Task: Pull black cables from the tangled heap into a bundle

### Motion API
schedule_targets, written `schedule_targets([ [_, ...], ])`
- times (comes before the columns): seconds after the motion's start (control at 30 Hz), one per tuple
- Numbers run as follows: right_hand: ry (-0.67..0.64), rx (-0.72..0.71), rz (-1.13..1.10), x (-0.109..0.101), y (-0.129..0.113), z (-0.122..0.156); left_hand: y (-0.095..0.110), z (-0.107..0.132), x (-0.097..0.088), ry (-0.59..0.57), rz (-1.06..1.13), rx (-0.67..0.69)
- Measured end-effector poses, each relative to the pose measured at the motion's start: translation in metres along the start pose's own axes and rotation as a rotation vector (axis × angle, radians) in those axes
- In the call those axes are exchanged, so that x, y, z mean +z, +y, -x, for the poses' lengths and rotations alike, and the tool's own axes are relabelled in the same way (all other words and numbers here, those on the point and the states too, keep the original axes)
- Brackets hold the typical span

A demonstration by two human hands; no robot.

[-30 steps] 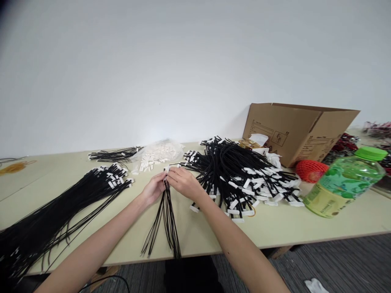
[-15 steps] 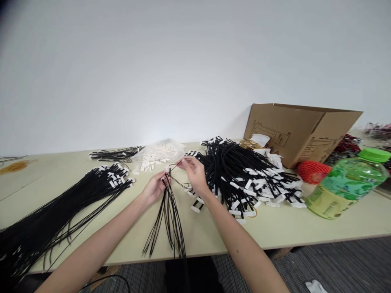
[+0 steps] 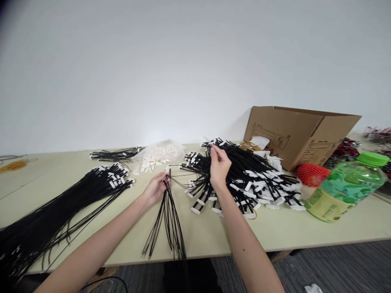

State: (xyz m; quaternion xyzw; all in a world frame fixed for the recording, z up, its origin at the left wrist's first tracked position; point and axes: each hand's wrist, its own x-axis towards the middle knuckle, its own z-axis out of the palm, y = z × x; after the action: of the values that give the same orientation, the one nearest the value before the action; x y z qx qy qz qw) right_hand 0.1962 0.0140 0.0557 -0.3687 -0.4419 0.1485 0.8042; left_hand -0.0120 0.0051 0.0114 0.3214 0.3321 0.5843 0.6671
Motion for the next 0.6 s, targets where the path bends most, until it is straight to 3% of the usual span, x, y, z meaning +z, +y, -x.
schedule_targets([
  [0.13,-0.325,-0.355,0.289,0.012,-0.007,0.024,0.000,0.000,0.000,-0.013,0.002,0.005],
  [0.27,-0.558,-0.581,0.469,0.021,-0.004,0.045,-0.001,0.001,0.000,-0.050,0.001,0.012],
  [0.4,-0.585,-0.664,0.544,0.023,0.001,0.051,-0.001,0.003,0.002,-0.090,0.003,0.018],
  [0.6,-0.539,-0.660,0.547,0.022,-0.002,0.050,0.000,0.003,0.003,-0.111,-0.007,0.025],
])
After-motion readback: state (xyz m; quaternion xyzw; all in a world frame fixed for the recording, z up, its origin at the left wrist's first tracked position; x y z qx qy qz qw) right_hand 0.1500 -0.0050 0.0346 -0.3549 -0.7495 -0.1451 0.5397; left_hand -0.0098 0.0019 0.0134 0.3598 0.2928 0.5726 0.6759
